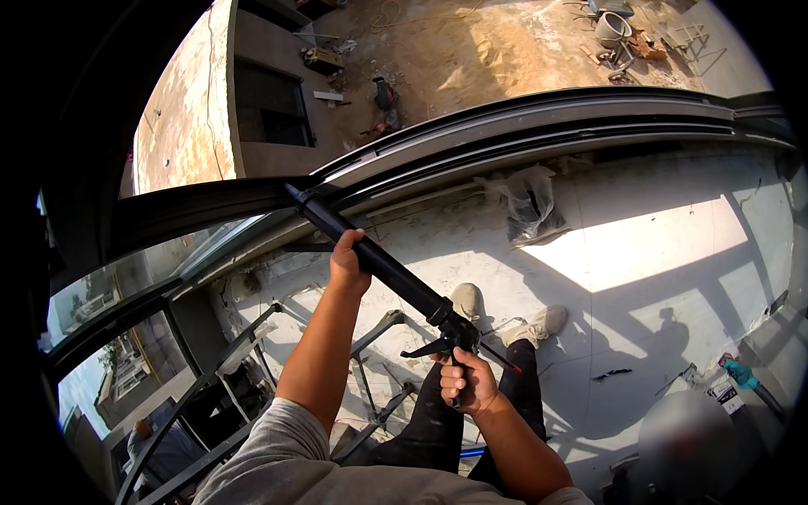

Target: The person applies sealant along the window frame using a caulking gun, then picks up a glass pane and installs it into the frame. The person adjusts the pane and secures it with a trim piece.

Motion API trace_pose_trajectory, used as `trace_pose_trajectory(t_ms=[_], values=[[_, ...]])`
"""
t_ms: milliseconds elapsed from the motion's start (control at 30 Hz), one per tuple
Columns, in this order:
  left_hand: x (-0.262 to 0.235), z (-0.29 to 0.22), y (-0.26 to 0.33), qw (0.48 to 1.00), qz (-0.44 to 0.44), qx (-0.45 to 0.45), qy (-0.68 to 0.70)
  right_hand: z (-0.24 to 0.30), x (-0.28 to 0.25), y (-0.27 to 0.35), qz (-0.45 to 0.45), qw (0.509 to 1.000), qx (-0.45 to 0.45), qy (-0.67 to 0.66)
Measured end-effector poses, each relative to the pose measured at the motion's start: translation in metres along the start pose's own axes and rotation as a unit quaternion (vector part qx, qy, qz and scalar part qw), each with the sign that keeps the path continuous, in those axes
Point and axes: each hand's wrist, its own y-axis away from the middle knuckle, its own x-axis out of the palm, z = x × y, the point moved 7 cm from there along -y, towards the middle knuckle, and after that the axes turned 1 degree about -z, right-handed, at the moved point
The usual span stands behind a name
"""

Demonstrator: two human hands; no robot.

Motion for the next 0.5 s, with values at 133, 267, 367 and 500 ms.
trace_pose_trajectory(t_ms=[133, 267, 367, 500], values=[[-0.020, 0.014, -0.008, 1.000, -0.002, 0.009, -0.025, 0.001, -0.003, 0.012, 0.010, 1.000, 0.010, -0.020], [-0.007, 0.019, 0.039, 0.999, 0.013, 0.007, -0.030, 0.006, -0.003, 0.039, -0.050, 0.998, -0.022, 0.032], [0.006, 0.023, 0.080, 0.997, 0.062, -0.036, -0.029, 0.016, -0.013, 0.070, -0.086, 0.991, -0.030, 0.097], [0.016, 0.050, 0.124, 0.987, 0.128, -0.097, -0.027, 0.002, 0.031, 0.119, 0.022, 0.987, -0.132, 0.093]])
